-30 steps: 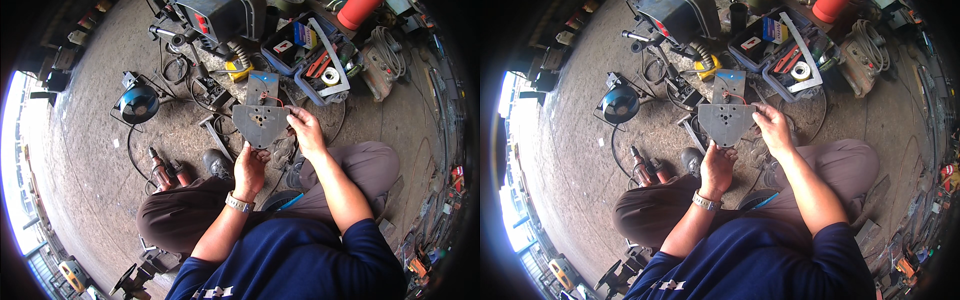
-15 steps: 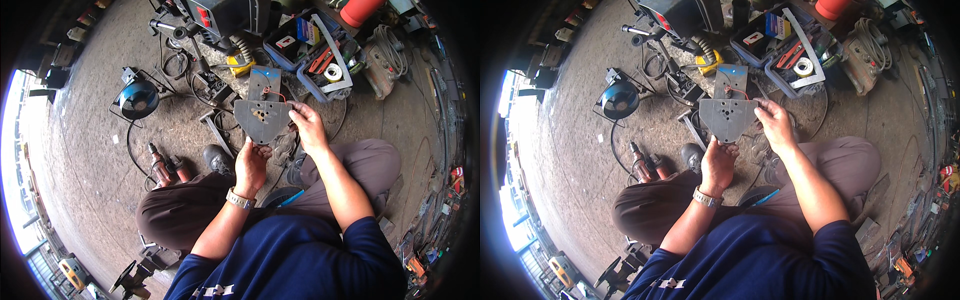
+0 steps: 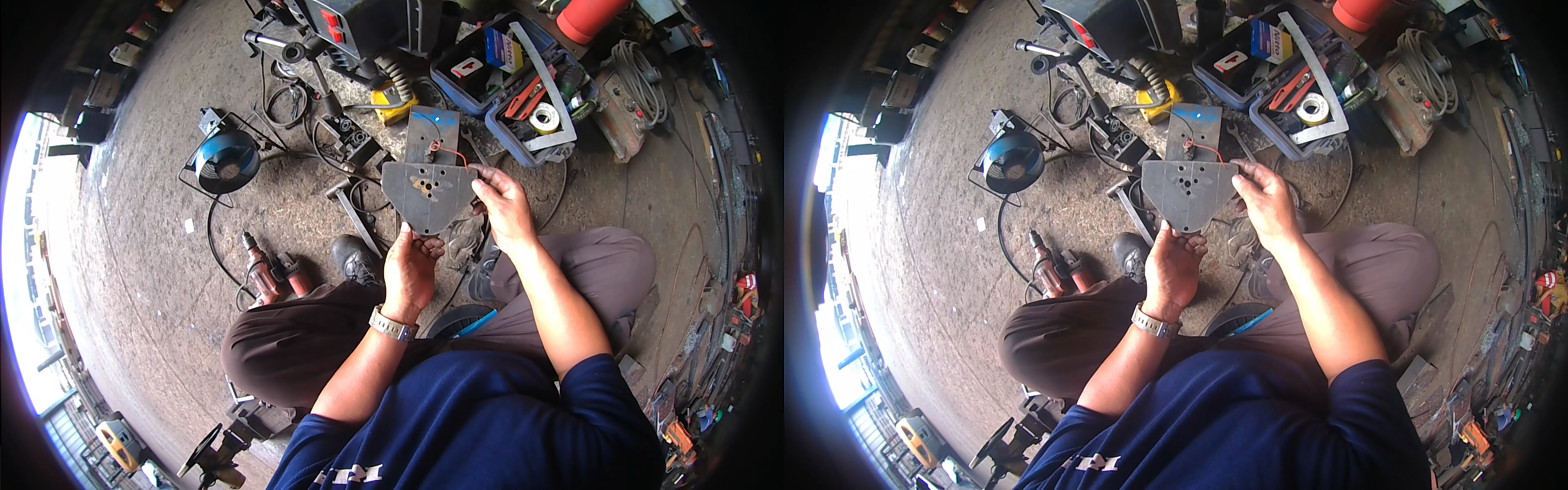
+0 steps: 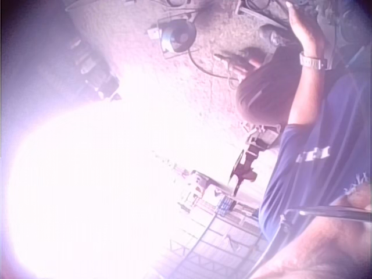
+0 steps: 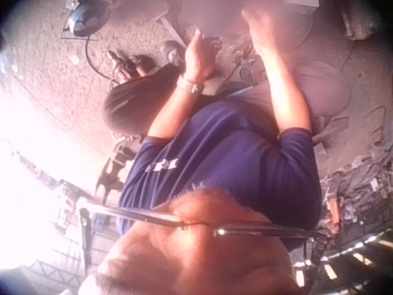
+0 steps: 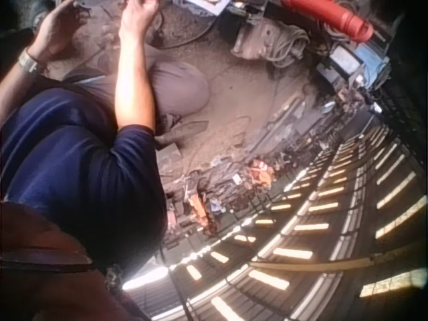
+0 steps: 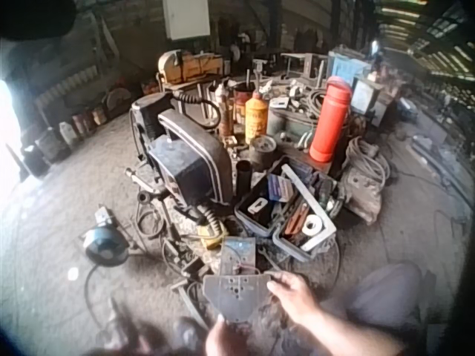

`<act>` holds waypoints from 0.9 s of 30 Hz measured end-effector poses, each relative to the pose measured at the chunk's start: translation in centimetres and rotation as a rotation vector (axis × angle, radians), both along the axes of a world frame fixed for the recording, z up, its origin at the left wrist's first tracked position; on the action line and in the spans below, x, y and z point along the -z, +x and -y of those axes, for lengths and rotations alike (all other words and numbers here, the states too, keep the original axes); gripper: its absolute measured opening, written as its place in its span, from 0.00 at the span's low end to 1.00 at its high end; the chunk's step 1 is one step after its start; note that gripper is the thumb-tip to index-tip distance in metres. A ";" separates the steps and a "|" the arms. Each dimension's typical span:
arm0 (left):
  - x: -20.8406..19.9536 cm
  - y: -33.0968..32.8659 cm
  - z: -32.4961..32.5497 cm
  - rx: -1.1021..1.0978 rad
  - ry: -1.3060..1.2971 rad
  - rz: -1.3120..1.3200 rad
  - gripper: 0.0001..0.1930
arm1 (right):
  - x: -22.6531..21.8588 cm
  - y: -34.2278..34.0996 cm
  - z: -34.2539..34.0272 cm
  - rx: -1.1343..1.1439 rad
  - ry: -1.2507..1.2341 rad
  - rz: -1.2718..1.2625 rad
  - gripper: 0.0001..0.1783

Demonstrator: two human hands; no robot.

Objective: The person sits on the workshop floor and repeatedly measures a perforated metal plate with a metal ruler, adjusting the ruler's position and flipping the plate to check different edges. The person also handles a separate metal bar, aligning it with the plate before setting it aside.

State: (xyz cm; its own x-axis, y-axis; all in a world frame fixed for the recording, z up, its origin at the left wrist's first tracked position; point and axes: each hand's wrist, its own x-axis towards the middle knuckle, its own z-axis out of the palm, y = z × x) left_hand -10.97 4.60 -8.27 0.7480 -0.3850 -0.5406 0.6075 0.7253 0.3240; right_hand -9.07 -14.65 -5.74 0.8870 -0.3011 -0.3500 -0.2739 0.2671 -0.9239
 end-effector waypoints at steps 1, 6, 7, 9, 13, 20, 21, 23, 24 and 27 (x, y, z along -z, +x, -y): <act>0.0 0.0 0.0 0.001 0.000 -0.002 0.16 | -0.1 0.0 0.0 0.001 0.002 -0.001 0.18; 0.0 0.0 0.0 0.008 -0.008 -0.003 0.16 | 0.1 0.0 0.1 -0.001 0.014 0.002 0.18; 0.0 0.1 0.0 0.008 -0.006 -0.008 0.17 | 0.2 0.0 0.1 0.000 0.015 0.003 0.18; -0.2 0.1 0.1 0.008 -0.002 -0.018 0.17 | 0.2 0.0 0.1 0.001 0.015 0.004 0.18; -0.2 0.1 0.0 0.008 -0.001 -0.012 0.17 | 0.2 0.0 0.1 0.001 0.016 0.007 0.18; -0.3 0.1 0.1 0.008 0.004 -0.017 0.17 | 0.6 -0.1 0.3 -0.030 -0.004 0.010 0.18; -0.3 0.1 0.1 0.008 0.002 -0.015 0.17 | 0.7 -0.1 0.3 -0.029 -0.003 0.011 0.18; -0.3 0.1 0.1 0.011 -0.005 -0.021 0.17 | 0.9 -0.1 0.4 -0.028 -0.002 0.013 0.18; -0.2 0.1 0.1 0.012 -0.009 -0.024 0.17 | 0.9 -0.1 0.4 -0.028 -0.005 0.012 0.18; -0.4 0.1 0.2 0.003 0.000 -0.023 0.17 | 0.9 -0.1 0.3 -0.021 -0.012 0.012 0.18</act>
